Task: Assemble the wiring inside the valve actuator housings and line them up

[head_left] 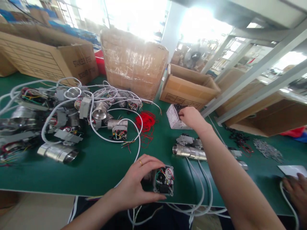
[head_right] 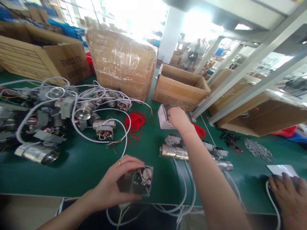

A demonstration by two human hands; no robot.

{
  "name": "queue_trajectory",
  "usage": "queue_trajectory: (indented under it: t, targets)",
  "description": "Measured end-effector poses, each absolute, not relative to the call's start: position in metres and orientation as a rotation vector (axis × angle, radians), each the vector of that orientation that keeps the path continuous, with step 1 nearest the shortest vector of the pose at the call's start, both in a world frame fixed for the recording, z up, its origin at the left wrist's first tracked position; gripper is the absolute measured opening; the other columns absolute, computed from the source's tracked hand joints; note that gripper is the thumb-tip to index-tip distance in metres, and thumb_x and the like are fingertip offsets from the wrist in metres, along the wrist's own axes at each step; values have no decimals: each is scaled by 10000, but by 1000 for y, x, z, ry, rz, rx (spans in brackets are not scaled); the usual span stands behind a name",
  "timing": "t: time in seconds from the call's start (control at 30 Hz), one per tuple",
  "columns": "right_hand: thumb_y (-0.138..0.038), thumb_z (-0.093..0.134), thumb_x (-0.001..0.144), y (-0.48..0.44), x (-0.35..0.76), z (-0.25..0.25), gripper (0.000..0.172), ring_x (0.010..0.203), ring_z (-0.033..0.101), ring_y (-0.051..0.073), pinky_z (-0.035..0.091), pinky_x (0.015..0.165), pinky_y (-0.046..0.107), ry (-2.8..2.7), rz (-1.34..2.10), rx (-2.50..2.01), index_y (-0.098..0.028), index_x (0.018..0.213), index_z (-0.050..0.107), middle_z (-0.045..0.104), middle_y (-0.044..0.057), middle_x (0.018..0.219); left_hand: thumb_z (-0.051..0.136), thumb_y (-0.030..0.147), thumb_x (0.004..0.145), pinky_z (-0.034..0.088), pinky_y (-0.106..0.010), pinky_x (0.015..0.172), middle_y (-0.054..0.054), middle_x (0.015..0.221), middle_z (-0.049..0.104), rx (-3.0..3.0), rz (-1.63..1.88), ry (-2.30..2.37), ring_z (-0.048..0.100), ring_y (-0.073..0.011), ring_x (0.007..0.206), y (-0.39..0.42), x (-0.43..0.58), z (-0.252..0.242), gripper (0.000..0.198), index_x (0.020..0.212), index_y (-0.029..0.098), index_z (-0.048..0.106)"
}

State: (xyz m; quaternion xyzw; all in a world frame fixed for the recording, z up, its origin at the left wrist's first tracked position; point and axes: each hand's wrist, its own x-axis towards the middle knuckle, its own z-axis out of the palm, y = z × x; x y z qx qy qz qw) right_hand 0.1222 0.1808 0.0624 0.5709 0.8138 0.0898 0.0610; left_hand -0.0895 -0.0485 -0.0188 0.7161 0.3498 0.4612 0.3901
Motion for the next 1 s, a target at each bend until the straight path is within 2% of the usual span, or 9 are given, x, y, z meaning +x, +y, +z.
queue_trajectory:
  t: [0.17,0.27,0.4,0.53,0.6,0.67,0.7,0.83,1.0]
  targets:
    - [-210,622,972,176,132,68,154,1010,704,247,513,907,369,2535,312,1845,-131,977,755,762,127,1037,955,291,660,513,-425,968,-75,1186,676,1801,1141,941,622,-278,1101,-49,-90,-18,681,1250,252,616]
    - [-233,604,958,169,142,69,213,983,712,295,487,843,363,2569,342,1971,-134,969,792,781,168,998,955,317,663,518,-418,954,-81,1172,681,1798,1144,938,626,-278,1089,-49,-89,-19,670,1239,238,624]
    - [-233,651,911,157,149,65,208,935,725,325,495,825,383,2645,242,2083,-109,843,804,785,187,898,949,342,678,512,-408,951,-85,1165,687,1813,1163,916,629,-272,1079,-49,-88,-18,653,1231,230,620]
    - [-232,645,911,119,144,68,213,846,758,263,572,782,350,2810,-14,2171,-101,994,791,800,134,921,945,333,686,511,-395,945,-79,1184,684,1815,1170,907,627,-266,1086,-48,-89,-19,664,1251,240,609]
    - [-292,655,918,84,138,73,221,770,769,215,612,719,308,2930,-286,2104,-146,1031,775,809,71,880,942,353,689,511,-401,946,-84,1190,681,1816,1163,908,625,-271,1088,-48,-89,-20,673,1261,241,605]
    - [-323,722,877,46,132,79,196,799,783,234,643,732,330,3103,-941,1876,-159,976,766,812,72,913,944,379,681,506,-410,957,-88,1196,678,1817,1156,916,621,-277,1096,-49,-90,-21,695,1268,239,599]
    - [-300,713,890,28,128,82,153,797,786,223,648,740,320,3097,-1064,1802,-181,971,764,813,57,914,948,384,674,506,-406,951,-85,1191,679,1813,1155,922,622,-277,1090,-49,-90,-21,705,1267,237,595]
    - [-120,662,913,-22,114,86,160,762,752,148,614,693,214,3261,-950,1454,-235,970,758,785,10,901,957,349,649,518,-371,871,-55,1118,688,1778,1126,981,638,-256,996,-49,-89,-20,699,1225,235,578]
    - [-101,535,991,-32,101,78,215,749,669,162,564,646,248,3336,-886,1159,-193,936,721,710,49,863,939,361,678,507,-365,871,-48,1110,686,1797,1109,981,635,-253,993,-49,-89,-19,662,1215,245,568]
